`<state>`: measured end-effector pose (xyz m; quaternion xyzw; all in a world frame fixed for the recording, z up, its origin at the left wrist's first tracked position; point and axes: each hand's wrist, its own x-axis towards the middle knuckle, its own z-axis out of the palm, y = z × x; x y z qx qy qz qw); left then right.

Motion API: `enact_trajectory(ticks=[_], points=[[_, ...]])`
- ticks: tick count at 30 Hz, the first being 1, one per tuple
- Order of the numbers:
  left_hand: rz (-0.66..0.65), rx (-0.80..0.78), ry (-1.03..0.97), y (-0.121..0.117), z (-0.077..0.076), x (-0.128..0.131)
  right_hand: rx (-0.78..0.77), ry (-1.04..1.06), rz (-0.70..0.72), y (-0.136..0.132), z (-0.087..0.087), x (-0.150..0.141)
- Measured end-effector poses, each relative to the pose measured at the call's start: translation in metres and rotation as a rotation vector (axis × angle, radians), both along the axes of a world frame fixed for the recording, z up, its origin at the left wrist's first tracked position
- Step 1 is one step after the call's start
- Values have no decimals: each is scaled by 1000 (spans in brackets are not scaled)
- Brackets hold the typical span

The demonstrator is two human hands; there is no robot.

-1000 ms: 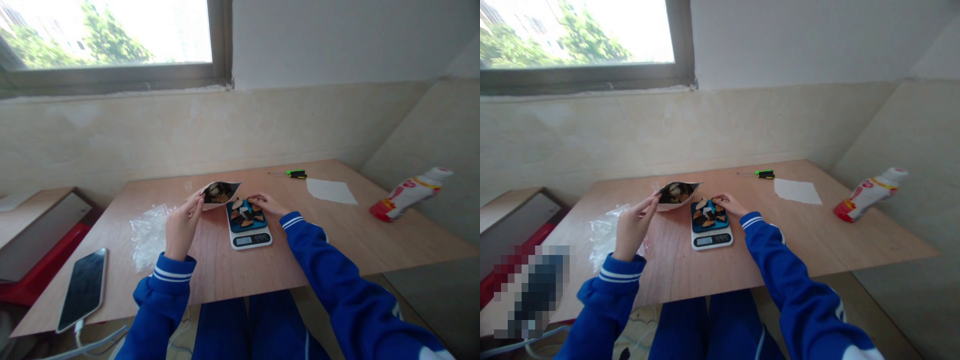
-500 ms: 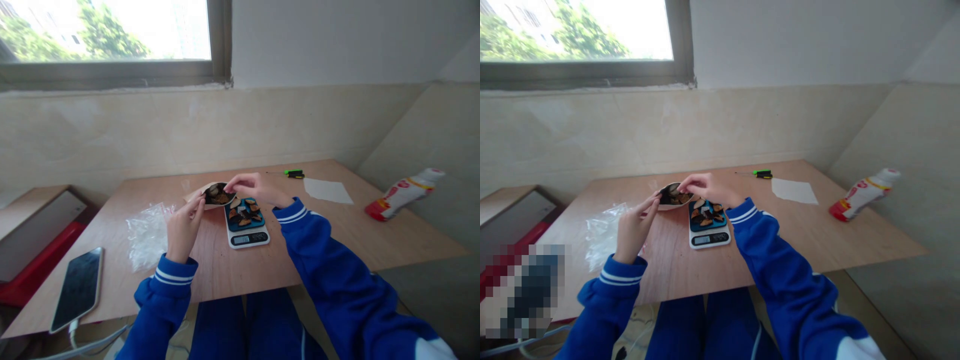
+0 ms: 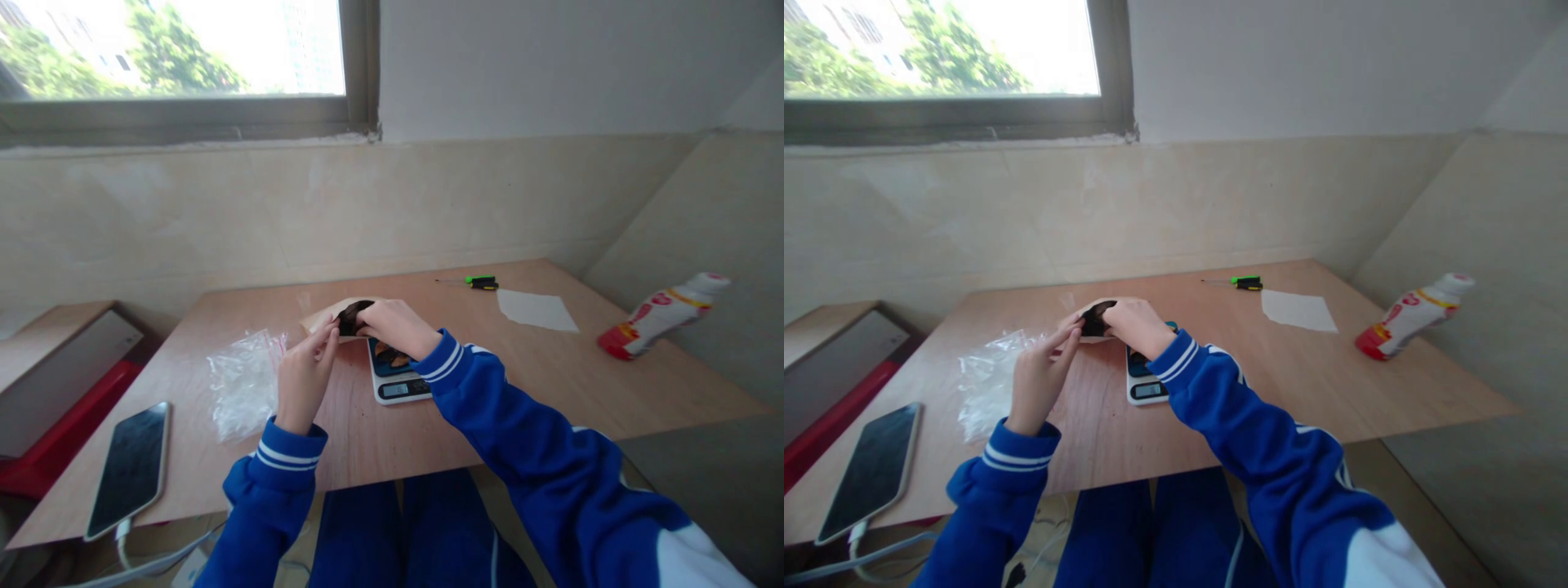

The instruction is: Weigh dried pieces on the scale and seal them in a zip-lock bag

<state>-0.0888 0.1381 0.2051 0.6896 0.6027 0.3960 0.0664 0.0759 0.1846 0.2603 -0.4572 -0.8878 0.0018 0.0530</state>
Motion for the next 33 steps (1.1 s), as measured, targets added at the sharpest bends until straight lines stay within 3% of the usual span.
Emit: enact_trajectory(ticks=[7, 13, 16, 19, 22, 25, 30, 33], points=[[4, 14, 4, 0, -1, 2, 51, 17, 24, 5, -14, 1], [9, -12, 7, -1, 1, 3, 12, 42, 28, 2, -15, 0], [-42, -1, -15, 2, 1, -1, 1, 200, 76, 4, -14, 7], [-111, 60, 19, 10, 2, -10, 64, 507, 117, 6, -15, 23], [-63, 109, 17, 32, 5, -18, 163, 770, 68, 2, -19, 47], [-14, 169, -80, 66, 10, -24, 173, 893, -32, -14, -30, 72], [55, 173, -199, 127, 13, -33, 120, 988, -327, -70, -62, 105], [61, 162, -222, 148, 9, -40, 109, 1062, -488, -102, -85, 119]])
